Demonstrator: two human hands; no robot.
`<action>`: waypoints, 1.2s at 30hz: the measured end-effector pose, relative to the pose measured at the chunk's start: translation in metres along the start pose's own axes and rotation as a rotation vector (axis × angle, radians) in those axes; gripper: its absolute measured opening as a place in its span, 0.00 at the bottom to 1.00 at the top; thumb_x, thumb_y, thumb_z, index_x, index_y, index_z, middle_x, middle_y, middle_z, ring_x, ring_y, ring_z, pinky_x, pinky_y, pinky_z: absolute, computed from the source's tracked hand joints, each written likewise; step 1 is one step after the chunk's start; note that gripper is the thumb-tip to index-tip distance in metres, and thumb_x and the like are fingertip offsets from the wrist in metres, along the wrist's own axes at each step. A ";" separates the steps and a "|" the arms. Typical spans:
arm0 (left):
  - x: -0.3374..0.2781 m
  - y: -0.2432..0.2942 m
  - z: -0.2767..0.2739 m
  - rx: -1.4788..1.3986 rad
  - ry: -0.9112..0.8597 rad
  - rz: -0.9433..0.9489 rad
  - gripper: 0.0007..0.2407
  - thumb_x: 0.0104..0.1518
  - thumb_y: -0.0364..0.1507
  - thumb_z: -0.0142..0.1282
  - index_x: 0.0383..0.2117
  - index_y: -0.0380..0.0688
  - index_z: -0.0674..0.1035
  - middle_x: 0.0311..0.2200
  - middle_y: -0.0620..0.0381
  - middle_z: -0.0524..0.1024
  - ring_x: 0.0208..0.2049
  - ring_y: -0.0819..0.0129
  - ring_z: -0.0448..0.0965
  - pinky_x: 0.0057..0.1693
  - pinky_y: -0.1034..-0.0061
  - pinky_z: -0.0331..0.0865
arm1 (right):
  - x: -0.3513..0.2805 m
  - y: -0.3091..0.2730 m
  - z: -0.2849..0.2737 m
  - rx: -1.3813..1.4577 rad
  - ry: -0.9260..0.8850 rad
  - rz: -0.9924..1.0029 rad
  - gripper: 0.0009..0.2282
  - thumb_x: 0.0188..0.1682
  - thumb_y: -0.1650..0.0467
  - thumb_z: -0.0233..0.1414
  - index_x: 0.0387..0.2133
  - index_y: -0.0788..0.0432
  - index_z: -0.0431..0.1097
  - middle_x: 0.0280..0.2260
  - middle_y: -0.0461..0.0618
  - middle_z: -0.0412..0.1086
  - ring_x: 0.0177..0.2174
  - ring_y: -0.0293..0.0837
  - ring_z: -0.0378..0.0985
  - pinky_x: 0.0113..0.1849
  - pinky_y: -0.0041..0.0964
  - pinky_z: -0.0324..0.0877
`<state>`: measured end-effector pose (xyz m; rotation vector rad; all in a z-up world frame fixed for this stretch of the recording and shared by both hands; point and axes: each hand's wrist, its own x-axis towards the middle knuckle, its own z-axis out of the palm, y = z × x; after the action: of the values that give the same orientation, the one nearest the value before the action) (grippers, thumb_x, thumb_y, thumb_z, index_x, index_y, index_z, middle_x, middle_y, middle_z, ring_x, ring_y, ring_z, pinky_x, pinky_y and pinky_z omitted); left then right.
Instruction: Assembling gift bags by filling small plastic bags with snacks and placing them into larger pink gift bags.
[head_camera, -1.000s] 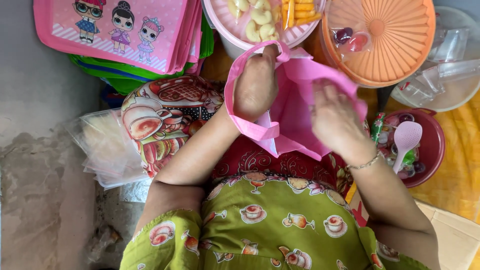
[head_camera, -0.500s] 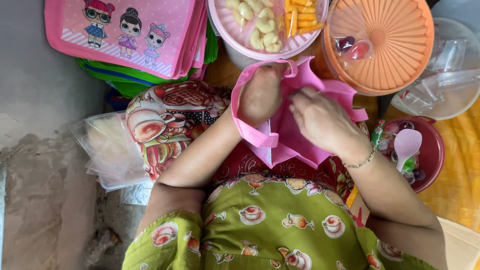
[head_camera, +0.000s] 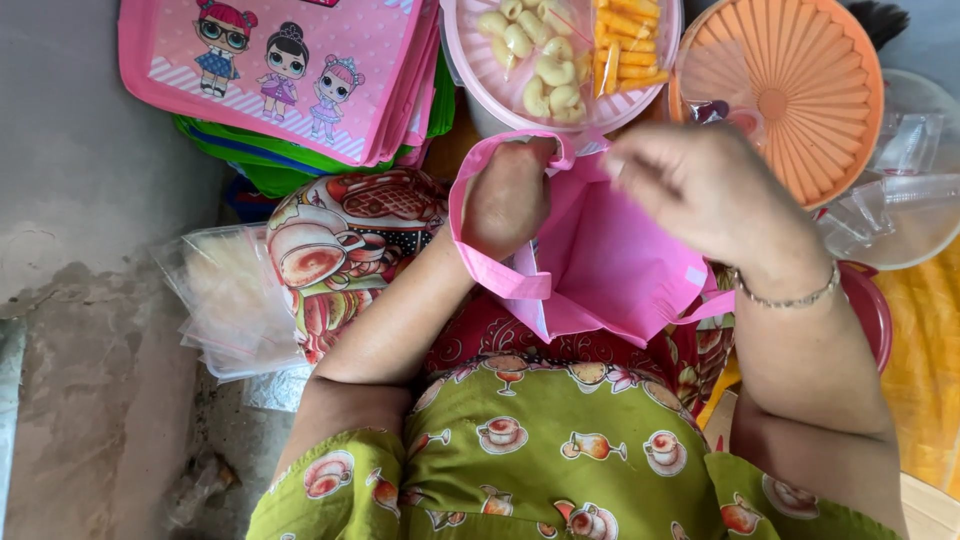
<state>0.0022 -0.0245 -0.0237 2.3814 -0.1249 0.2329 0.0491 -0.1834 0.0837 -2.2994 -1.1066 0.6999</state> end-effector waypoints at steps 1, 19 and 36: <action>0.001 0.001 0.001 -0.029 0.015 0.012 0.01 0.41 0.26 0.46 0.18 0.47 0.70 0.15 0.54 0.71 0.18 0.58 0.70 0.28 0.70 0.60 | 0.008 0.012 -0.005 -0.192 0.280 -0.086 0.03 0.44 0.75 0.48 0.28 0.61 0.69 0.26 0.48 0.72 0.26 0.41 0.74 0.31 0.33 0.67; 0.002 0.004 0.001 -0.105 0.040 0.005 0.04 0.44 0.29 0.50 0.16 0.48 0.69 0.15 0.57 0.71 0.18 0.61 0.70 0.29 0.72 0.61 | 0.063 0.113 -0.023 -0.097 0.606 0.263 0.10 0.43 0.68 0.57 0.32 0.59 0.65 0.32 0.49 0.67 0.31 0.44 0.70 0.32 0.36 0.63; 0.013 -0.001 0.020 -0.024 -0.170 -0.165 0.06 0.45 0.24 0.43 0.28 0.45 0.72 0.20 0.50 0.73 0.28 0.56 0.76 0.30 0.66 0.71 | 0.000 0.044 0.119 -0.153 0.266 0.500 0.20 0.36 0.68 0.52 0.41 0.61 0.53 0.36 0.65 0.62 0.33 0.65 0.69 0.35 0.56 0.64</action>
<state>0.0175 -0.0378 -0.0361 2.3699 -0.0102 -0.0490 -0.0018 -0.1837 -0.0330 -2.7364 -0.4792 0.4712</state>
